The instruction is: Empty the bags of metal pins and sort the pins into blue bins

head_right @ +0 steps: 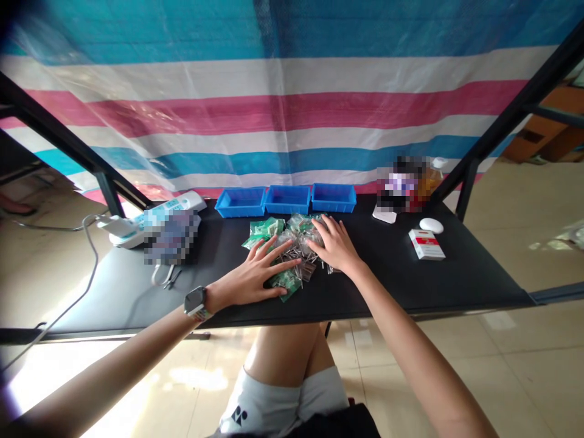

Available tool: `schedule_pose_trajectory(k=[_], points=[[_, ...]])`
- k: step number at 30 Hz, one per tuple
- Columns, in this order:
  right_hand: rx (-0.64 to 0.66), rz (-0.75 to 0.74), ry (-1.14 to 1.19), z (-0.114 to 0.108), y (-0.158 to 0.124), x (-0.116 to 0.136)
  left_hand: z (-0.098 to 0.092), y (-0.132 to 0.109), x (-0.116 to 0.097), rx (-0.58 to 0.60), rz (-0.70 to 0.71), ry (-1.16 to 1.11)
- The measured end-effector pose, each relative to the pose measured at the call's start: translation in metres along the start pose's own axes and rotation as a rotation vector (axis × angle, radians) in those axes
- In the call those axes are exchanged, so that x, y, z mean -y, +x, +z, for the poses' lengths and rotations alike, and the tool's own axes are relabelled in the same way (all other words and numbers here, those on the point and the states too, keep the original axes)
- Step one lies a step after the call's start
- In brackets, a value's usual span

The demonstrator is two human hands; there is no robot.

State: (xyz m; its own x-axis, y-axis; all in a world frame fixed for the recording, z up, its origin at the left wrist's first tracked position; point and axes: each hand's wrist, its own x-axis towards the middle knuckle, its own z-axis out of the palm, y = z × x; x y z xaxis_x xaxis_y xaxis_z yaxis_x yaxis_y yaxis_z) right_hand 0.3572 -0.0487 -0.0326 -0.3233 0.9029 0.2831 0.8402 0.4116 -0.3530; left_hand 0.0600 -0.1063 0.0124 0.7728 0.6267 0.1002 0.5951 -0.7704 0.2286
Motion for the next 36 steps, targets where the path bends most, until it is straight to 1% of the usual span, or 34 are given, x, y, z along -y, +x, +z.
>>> schedule_pose_trajectory(k=[7,15,24,31,34,36], points=[[-0.006,-0.085,0.014,0.000,-0.011,0.016,0.015,0.001,-0.015,-0.036,-0.047,0.066],[-0.020,-0.077,-0.014,0.004,-0.021,0.036,0.017,-0.002,-0.034,-0.074,-0.141,0.081],[-0.041,-0.050,-0.033,0.006,-0.018,0.040,0.028,0.000,-0.047,-0.131,-0.269,0.040],[-0.109,-0.035,0.030,0.015,-0.014,0.053,0.036,0.004,-0.053,-0.245,-0.375,-0.008],[-0.110,-0.040,0.074,0.012,-0.009,0.057,0.040,0.004,-0.054,-0.289,-0.402,-0.023],[-0.126,-0.041,0.103,0.004,-0.004,0.056,0.039,0.004,-0.053,-0.300,-0.404,-0.031]])
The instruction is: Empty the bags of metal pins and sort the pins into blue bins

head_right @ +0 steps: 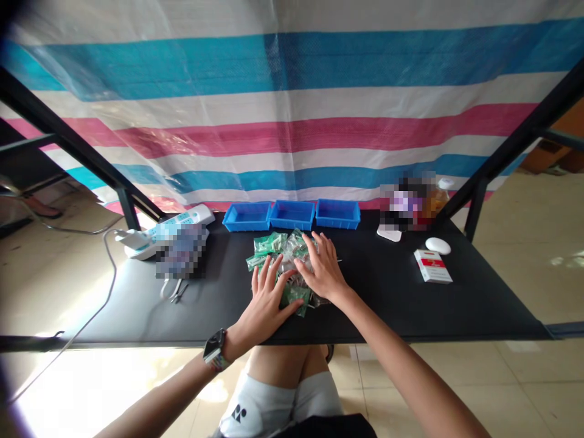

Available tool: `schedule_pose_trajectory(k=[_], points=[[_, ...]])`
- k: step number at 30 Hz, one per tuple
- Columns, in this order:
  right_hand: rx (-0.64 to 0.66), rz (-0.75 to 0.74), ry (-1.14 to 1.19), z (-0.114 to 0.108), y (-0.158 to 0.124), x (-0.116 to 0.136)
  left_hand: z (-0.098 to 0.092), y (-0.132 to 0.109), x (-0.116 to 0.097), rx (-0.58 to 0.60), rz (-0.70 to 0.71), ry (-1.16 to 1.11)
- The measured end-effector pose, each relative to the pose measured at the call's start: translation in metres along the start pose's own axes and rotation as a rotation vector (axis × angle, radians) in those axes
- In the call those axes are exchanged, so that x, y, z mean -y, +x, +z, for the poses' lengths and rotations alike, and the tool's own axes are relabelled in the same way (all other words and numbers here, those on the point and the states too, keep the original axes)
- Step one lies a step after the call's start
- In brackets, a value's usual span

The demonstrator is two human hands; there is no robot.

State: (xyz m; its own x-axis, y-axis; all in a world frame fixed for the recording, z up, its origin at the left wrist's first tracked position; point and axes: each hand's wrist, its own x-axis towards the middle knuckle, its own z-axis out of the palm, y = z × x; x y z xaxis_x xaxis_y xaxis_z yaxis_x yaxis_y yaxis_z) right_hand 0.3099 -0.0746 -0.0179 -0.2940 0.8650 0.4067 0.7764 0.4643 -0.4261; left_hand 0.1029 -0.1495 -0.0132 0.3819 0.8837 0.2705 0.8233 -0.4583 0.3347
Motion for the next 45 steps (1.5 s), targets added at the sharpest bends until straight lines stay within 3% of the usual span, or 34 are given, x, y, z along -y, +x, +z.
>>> schedule_pose_trajectory(k=[4,8,12,18,25,31,35,45], points=[[-0.129,-0.026,0.042,-0.019,0.019,-0.016,-0.009,0.008,0.007,-0.022,0.011,-0.029],[-0.224,0.005,-0.026,-0.028,0.046,-0.042,-0.024,0.037,0.021,-0.064,0.009,-0.044],[-0.190,0.045,-0.082,-0.021,0.065,-0.056,-0.039,0.064,0.033,-0.113,0.024,-0.056],[-0.130,0.036,-0.131,-0.011,0.074,-0.055,-0.043,0.069,0.043,-0.128,0.100,-0.090],[-0.113,0.085,-0.155,-0.006,0.085,-0.057,-0.036,0.116,0.092,-0.157,-0.041,0.085],[-0.109,0.124,-0.182,-0.006,0.084,-0.057,-0.043,0.152,0.119,-0.035,-0.042,0.044],[-0.081,0.124,-0.162,-0.006,0.084,-0.055,-0.042,0.159,0.125,-0.062,-0.053,-0.024],[-0.157,0.102,-0.065,-0.005,0.081,-0.059,-0.041,0.159,0.127,-0.089,-0.121,-0.100]])
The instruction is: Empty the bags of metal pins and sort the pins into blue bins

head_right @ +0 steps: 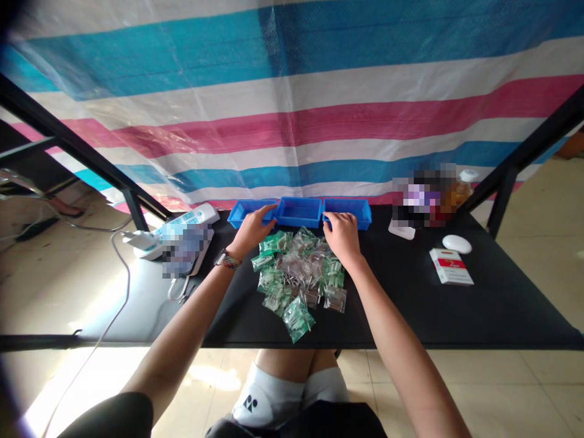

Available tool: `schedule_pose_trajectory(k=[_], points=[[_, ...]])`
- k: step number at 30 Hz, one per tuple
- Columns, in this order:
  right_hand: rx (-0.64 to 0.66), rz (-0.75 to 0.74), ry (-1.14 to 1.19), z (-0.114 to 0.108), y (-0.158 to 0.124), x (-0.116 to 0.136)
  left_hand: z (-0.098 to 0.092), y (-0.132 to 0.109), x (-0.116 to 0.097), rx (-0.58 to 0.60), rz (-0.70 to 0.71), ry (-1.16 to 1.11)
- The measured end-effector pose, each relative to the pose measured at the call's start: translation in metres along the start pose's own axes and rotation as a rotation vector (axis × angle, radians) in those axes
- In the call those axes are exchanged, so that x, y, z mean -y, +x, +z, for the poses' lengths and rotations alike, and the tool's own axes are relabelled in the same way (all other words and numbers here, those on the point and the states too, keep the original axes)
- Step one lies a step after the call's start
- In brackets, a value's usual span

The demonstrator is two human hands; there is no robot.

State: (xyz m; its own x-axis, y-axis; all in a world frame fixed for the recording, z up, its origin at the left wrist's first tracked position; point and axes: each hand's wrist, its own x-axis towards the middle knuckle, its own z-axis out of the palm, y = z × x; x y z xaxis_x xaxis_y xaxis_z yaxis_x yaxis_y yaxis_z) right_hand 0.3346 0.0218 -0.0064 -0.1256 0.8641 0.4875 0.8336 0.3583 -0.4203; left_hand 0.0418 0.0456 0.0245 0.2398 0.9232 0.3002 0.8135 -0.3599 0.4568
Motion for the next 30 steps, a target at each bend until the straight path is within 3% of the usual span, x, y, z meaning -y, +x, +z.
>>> schedule_pose_trajectory(k=[10,17,22,30], points=[[0.018,-0.015,0.011,0.002,0.002,0.004,-0.006,0.012,0.008,0.048,0.012,-0.095],[0.013,-0.111,-0.020,0.004,0.006,-0.005,-0.008,0.010,-0.006,0.085,-0.003,0.045],[0.002,-0.161,-0.045,0.002,0.009,-0.007,-0.010,-0.001,-0.017,0.063,-0.008,0.103],[0.010,-0.162,-0.068,-0.001,0.009,-0.007,0.001,-0.010,-0.017,-0.018,0.067,0.093]])
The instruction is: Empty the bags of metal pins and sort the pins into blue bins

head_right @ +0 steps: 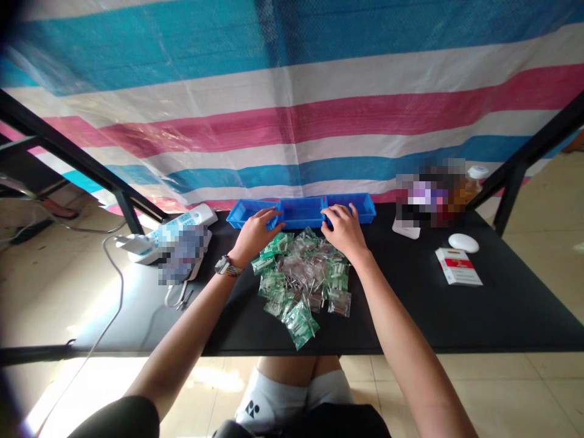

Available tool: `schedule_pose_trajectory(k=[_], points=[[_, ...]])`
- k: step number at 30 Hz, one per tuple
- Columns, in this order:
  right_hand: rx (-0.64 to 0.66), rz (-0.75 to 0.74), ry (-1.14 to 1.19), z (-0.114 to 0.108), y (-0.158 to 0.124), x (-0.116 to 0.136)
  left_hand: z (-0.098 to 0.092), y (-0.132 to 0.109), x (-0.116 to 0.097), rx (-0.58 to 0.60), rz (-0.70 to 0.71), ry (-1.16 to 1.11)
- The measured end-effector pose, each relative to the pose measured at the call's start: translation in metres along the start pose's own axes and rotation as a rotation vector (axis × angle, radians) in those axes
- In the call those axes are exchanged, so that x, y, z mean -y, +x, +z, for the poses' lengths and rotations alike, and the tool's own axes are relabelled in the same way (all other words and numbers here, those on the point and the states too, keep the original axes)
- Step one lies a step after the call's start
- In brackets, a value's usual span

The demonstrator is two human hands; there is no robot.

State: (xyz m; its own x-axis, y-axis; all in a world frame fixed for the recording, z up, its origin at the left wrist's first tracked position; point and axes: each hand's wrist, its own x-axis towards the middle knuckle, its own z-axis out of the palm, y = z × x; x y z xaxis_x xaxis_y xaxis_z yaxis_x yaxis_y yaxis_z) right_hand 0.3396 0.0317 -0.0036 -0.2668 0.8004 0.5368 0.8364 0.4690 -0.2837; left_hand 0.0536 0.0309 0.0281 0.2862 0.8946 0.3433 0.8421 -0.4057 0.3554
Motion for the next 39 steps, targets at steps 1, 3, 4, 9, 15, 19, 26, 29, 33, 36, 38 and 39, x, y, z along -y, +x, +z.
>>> schedule_pose_trajectory(k=[1,3,4,9,15,19,26,29,33,36,38,39], points=[[0.000,-0.005,0.000,0.000,-0.001,-0.001,0.000,0.000,0.000,-0.003,0.013,0.007],[-0.008,-0.007,0.001,0.002,-0.002,-0.004,-0.001,-0.001,0.001,0.009,0.045,0.039],[-0.018,0.002,0.000,0.003,-0.002,-0.006,-0.002,-0.001,0.002,0.022,0.056,0.057],[-0.077,0.072,-0.015,0.009,-0.005,-0.008,-0.006,0.003,0.023,0.004,0.015,0.091],[-0.068,0.080,-0.009,0.013,-0.006,-0.007,-0.004,0.004,0.035,0.007,0.048,0.022],[-0.074,0.084,0.003,0.012,-0.007,-0.006,-0.003,0.000,0.030,-0.010,0.040,0.028],[-0.079,0.086,0.002,0.012,-0.008,-0.002,0.003,0.000,0.024,-0.051,-0.040,0.079],[-0.079,0.093,-0.002,0.014,-0.008,-0.002,0.005,0.002,0.024,-0.051,-0.041,0.067],[-0.090,0.106,-0.019,0.017,-0.008,0.000,0.008,0.004,0.027,-0.044,-0.040,0.054],[-0.098,0.108,-0.025,0.017,-0.007,0.003,0.008,0.005,0.026,-0.059,-0.034,0.058],[-0.108,0.111,-0.012,0.012,-0.006,0.006,0.005,0.003,0.022,-0.093,-0.035,0.077],[-0.119,0.117,0.003,0.007,-0.006,0.007,0.002,0.000,0.018,-0.118,-0.036,0.083]])
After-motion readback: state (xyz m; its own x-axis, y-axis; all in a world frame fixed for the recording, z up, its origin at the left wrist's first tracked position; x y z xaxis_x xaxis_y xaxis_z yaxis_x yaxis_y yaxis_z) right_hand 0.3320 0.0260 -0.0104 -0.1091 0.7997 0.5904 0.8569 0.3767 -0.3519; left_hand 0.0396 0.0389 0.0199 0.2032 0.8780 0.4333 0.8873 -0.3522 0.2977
